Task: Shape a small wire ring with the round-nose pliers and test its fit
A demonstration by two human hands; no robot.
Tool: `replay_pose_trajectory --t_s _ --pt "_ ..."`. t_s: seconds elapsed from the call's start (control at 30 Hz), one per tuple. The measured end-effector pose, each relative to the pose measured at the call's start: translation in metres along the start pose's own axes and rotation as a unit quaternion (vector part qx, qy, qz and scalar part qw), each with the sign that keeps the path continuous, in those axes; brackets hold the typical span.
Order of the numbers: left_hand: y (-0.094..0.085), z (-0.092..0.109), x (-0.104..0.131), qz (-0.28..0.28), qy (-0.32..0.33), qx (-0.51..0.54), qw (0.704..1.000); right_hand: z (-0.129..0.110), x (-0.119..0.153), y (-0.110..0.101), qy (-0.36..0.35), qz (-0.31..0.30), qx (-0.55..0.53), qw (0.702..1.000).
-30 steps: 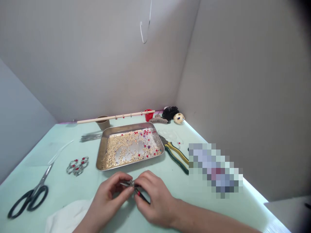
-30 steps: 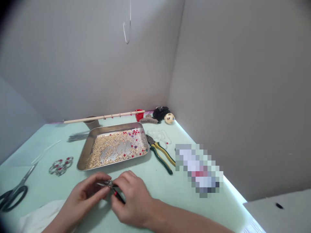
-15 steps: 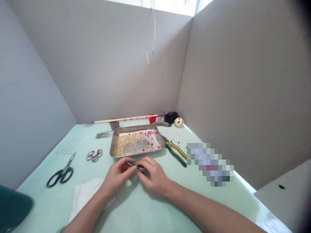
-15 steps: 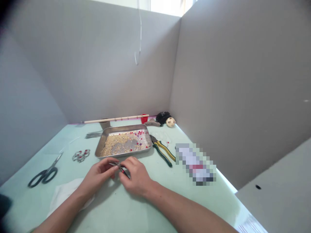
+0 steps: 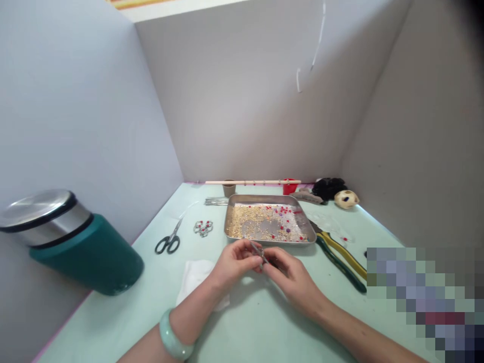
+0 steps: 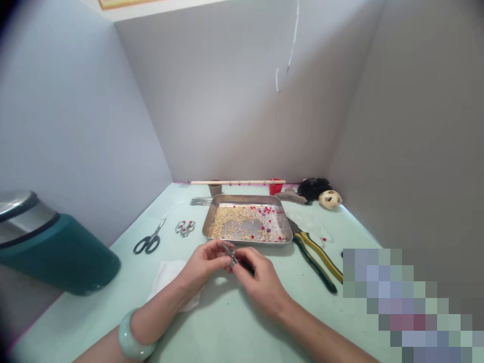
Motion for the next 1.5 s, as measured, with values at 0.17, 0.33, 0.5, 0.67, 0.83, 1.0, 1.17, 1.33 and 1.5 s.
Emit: replay_pose_trajectory --t_s 0.17,0.33,0.5,0.67,0.83,1.0,1.17,1.33,1.5 --pt "-0.004 -0.002 0.001 0.013 -0.004 0.024 1.0 -0.001 -0.002 0.003 -0.02 -0.01 0.054 0.998" --pt "-0.001 -0.002 0.004 0.008 -0.012 0.026 1.0 -0.004 0.003 0.003 -0.067 -0.02 0.09 0.994" --pt "-0.002 0.0 0.004 0.035 -0.007 0.025 0.999 -0.002 0.003 0.0 -0.077 -0.023 0.101 0.992" --pt "-0.005 0.002 0.005 0.061 -0.02 -0.012 0.998 -0.003 0.003 -0.004 -0.055 -0.008 0.048 0.997" --pt "-0.003 0.002 0.007 0.033 -0.067 0.002 0.997 -0.006 0.006 -0.005 -0.046 0.015 0.048 0.998" --pt "-0.005 0.0 0.006 0.028 -0.09 -0.031 0.995 -0.004 0.009 -0.005 -0.049 0.04 0.108 0.992" --pt "-0.012 -0.005 0.004 0.067 -0.105 -0.048 0.991 -0.002 0.01 -0.003 -0.055 0.027 0.136 0.989" --pt "-0.014 -0.004 0.004 0.072 -0.102 -0.029 0.992 -0.004 0.01 -0.005 -0.061 0.044 0.142 0.987" --pt "-0.012 -0.001 0.006 0.08 -0.1 -0.061 0.99 -0.003 0.011 -0.012 -0.036 0.055 0.188 0.98"
Point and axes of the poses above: each hand's wrist, its own x-axis away from the middle knuckle, its own y-axis out of the palm, z = x × y, the point moved 4 cm from there along -x, towards the middle knuckle, and after that the axes turned 13 degrees about x, right-handed, at the moved point
